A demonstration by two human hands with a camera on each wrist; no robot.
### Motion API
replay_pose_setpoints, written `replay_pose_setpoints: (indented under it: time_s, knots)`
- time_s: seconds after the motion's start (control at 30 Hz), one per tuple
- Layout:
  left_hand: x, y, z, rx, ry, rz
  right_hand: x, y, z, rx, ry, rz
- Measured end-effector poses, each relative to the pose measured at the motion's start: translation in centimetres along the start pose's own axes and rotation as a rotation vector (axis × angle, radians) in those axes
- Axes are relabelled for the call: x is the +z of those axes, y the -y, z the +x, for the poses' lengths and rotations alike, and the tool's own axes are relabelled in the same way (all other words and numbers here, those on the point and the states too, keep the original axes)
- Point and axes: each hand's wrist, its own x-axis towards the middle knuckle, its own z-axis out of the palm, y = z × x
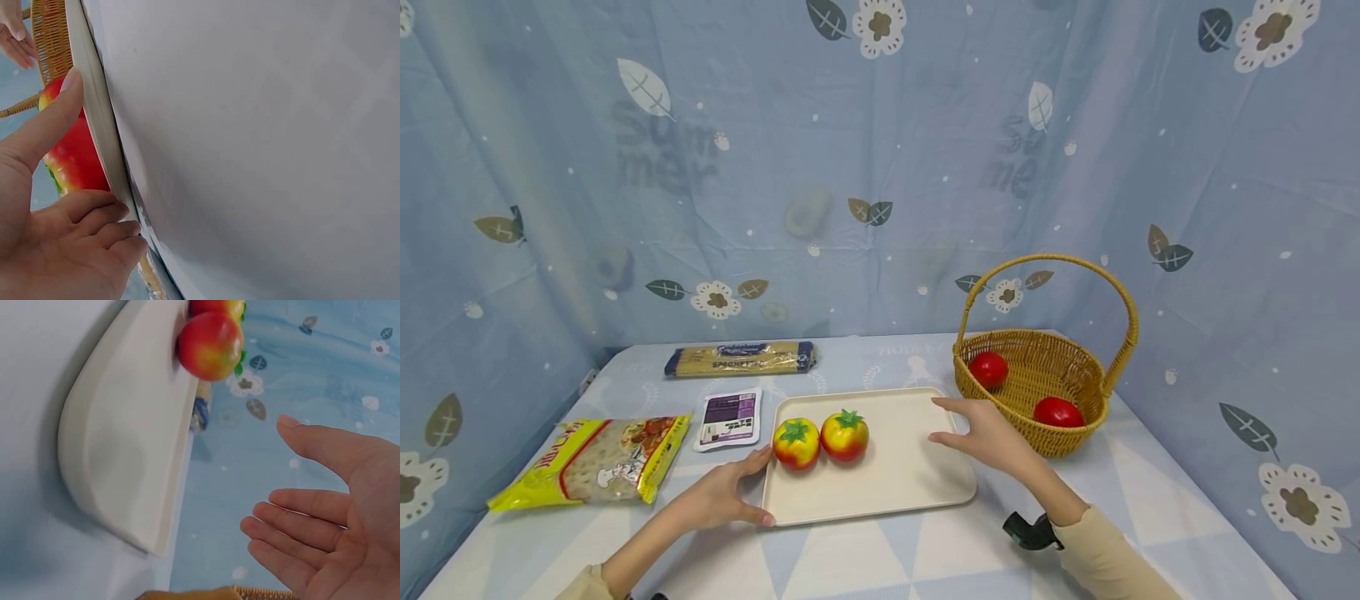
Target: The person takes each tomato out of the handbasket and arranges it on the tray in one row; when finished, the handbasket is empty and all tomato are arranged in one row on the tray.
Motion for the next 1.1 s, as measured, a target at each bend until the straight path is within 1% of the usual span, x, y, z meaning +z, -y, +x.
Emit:
replay_pose_setpoints:
  time_s: [0.1, 0.33, 0.67, 0.93, 1.1]
  knots:
    - [0.0, 0.0, 0.0, 0.0, 0.0, 0.001, -0.6, -0.6, -0.6, 0.024, -0.013, -0.008]
    - [0.0, 0.2, 0.1, -0.002, 0.002, 0.002, -1.9, -1.8, -1.7, 0.002, -0.053, -0.029]
    - [0.1, 0.1, 0.1, 0.0, 0.002, 0.004, -4.5, -3.2, -3.5, 0.05, -0.107, -0.061]
    - [0.0, 0.2, 0.1, 0.009, 0.01, 0.004, -7.3, -4.7, -4.5, 0.17, -0.121, -0.109]
    - [0.0, 0.2, 0.0, 0.007, 0.007, 0.003, -8.3, -6.2, -4.9, 0.218, -0.12, -0.112]
